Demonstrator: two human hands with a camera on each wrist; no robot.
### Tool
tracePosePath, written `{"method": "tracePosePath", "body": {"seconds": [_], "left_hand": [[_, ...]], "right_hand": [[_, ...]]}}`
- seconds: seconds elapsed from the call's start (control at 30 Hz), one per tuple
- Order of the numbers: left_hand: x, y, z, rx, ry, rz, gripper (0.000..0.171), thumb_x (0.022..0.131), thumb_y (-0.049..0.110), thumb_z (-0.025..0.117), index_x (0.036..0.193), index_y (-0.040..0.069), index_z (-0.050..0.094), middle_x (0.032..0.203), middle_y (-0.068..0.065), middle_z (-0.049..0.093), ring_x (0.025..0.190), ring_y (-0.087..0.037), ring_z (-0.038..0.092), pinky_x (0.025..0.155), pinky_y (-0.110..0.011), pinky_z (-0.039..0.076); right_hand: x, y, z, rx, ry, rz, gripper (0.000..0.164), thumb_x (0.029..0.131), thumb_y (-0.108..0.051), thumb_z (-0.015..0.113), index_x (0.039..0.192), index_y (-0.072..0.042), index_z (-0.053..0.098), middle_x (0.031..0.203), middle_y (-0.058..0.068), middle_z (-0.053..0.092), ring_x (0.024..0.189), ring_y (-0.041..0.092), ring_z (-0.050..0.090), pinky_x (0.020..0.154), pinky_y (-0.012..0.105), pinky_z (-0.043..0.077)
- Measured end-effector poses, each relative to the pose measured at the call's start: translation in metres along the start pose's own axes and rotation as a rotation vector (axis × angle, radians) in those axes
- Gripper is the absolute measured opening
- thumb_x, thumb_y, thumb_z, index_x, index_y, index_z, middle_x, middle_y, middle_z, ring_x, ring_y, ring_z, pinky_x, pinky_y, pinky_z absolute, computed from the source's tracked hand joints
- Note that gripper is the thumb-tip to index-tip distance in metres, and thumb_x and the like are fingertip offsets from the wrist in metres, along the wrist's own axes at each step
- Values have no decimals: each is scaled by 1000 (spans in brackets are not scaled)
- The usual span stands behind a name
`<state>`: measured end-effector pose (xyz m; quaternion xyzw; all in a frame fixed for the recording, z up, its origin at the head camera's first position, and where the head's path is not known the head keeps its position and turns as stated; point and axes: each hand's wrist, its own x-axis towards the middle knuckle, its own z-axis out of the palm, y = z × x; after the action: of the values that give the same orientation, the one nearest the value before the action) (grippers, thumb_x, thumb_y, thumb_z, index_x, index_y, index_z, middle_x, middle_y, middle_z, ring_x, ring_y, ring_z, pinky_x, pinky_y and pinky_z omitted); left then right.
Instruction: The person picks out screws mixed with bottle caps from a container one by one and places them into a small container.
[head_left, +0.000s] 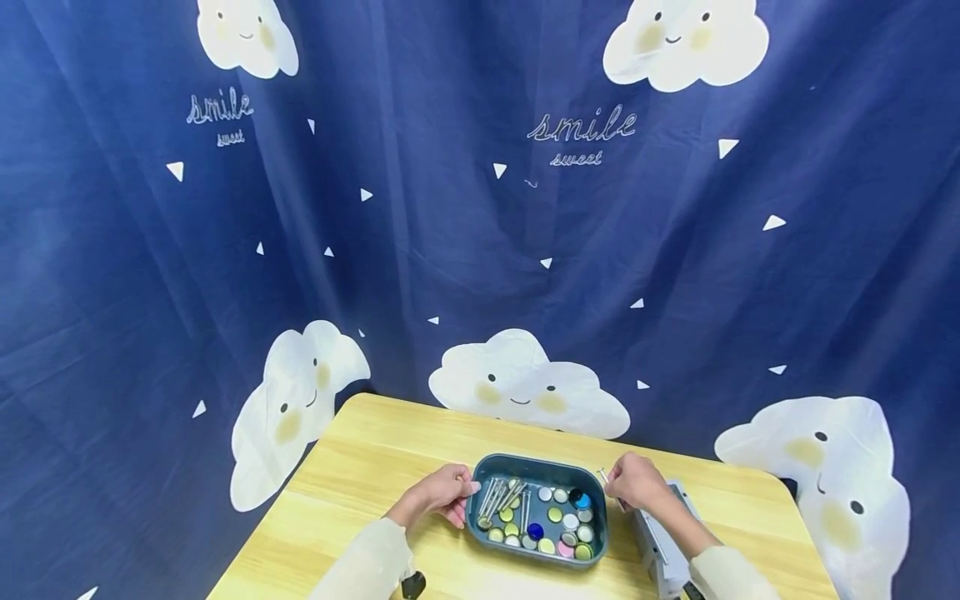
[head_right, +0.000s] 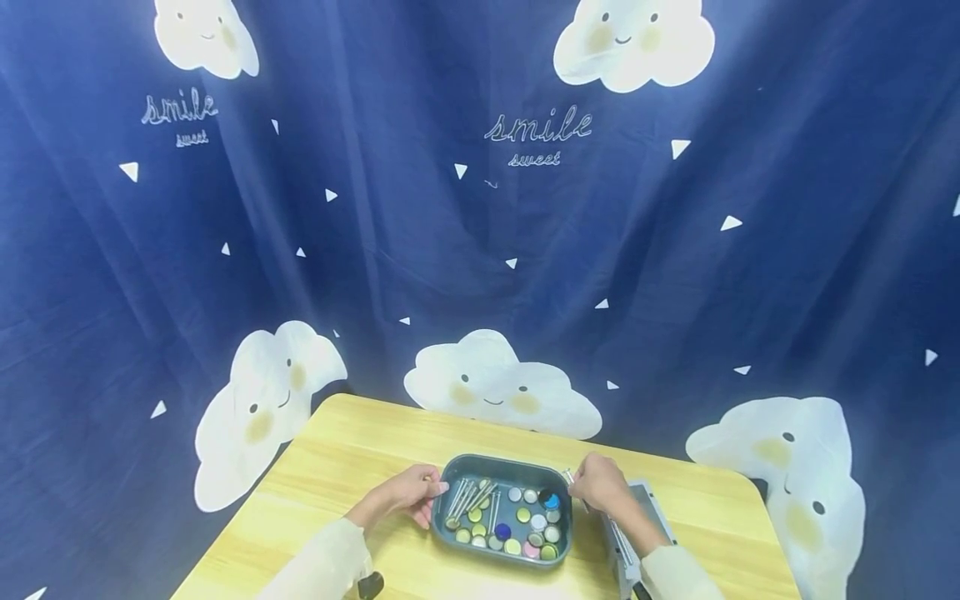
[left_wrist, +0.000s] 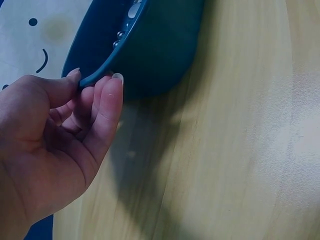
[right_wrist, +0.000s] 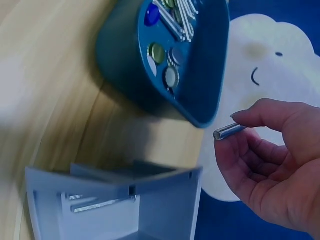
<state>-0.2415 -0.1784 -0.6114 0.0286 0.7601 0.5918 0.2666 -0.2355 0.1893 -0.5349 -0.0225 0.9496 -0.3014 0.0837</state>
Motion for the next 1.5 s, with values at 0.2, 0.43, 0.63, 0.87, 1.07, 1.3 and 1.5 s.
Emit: {"method": "tracePosePath", "body": {"seconds": [0.2,0.43,0.63,0.87,1.07,1.3,1.5], "left_hand": [[-4,2,1,18,-2,-6,17,106,12,56,92,6,49,63,-1,50,47,-11,59,46,-26,63],[-4,1,1,17,-3,-1,18,106,14,56,91,7,49,63,-1,50,47,-11,59,47,-26,63],[-3,-1,2,3,-2,-9,19,106,14,57,91,8,48,63,0,50,46,-10,59,46,-25,62],[-2,-3,4,-7,-6,-8,19,106,14,57,91,8,48,63,1,50,45,-10,58,46,-25,62],[-1,-5,4,-19,-7,-8,20,106,14,57,89,9,48,62,1,49,45,-9,58,46,-25,62],[-1,-3,3,-13,-2,3,20,106,14,56,89,9,48,62,1,50,46,-9,58,46,-24,62],[-3,-1,4,-8,-3,3,20,106,14,56,90,9,47,62,1,49,46,-9,58,46,-24,62]], "right_hand": [[-4,17,-11,16,21,-3,15,77,-1,69,65,-7,63,53,1,56,46,12,55,43,21,47],[-6,35,-22,0,55,28,18,76,-3,71,62,-9,62,47,-3,51,45,11,53,44,21,43],[-8,49,-22,-16,79,24,19,74,1,64,59,-10,60,47,-3,51,44,12,54,43,21,45],[-9,66,-15,-54,105,10,24,74,1,63,56,-13,56,43,-6,48,39,8,50,41,20,40],[-12,76,-10,-70,79,43,24,75,0,65,56,-13,57,45,-5,49,39,7,49,43,20,40],[-12,84,-2,-74,73,70,17,75,2,65,61,-8,64,51,0,56,40,7,53,41,20,47],[-11,91,8,-122,78,55,17,75,2,65,63,-7,59,58,3,58,46,11,55,42,21,47]]}}
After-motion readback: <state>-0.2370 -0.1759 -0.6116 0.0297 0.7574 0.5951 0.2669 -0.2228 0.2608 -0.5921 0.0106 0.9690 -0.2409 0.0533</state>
